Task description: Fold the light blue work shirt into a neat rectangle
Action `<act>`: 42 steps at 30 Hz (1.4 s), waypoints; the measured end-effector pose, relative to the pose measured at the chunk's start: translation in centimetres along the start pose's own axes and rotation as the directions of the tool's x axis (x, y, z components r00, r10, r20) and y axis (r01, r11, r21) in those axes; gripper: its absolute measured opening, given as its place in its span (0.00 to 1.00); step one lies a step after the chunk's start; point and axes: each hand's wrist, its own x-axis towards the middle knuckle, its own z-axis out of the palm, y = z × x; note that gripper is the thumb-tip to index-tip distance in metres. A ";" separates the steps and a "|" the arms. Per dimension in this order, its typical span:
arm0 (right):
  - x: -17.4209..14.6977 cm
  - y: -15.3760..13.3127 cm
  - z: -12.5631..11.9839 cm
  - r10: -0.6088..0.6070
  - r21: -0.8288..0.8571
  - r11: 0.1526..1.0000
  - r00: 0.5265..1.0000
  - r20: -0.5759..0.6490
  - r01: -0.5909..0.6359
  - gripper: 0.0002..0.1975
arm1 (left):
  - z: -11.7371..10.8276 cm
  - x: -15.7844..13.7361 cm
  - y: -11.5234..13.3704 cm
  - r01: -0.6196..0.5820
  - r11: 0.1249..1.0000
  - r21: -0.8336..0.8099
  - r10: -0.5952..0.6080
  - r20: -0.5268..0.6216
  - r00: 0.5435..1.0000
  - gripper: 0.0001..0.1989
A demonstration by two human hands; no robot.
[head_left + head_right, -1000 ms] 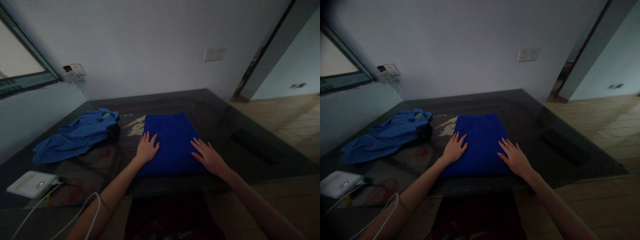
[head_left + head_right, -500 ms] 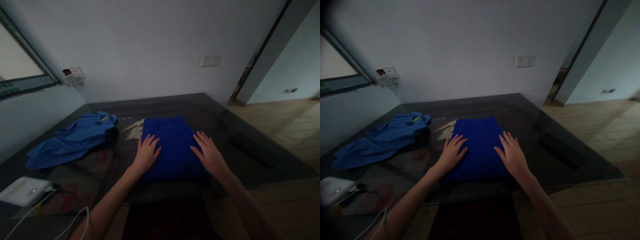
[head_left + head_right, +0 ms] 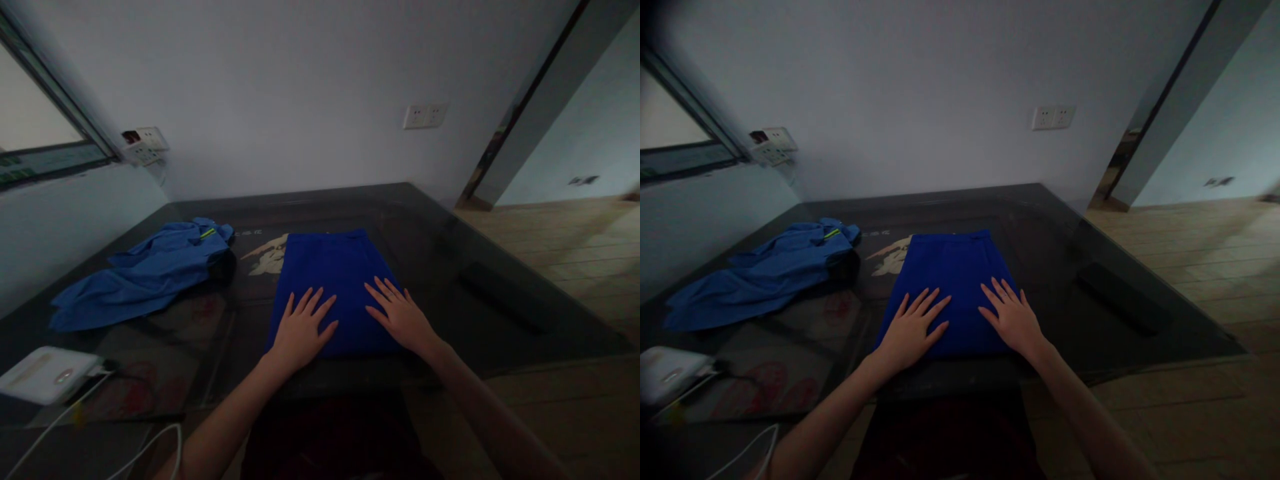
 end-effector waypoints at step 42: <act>0.4 -2.6 -1.9 -0.163 -0.094 0.984 0.982 -0.099 0.153 0.25 | -2.2 -0.2 -2.2 -0.126 0.992 -0.016 0.127 0.047 0.991 0.23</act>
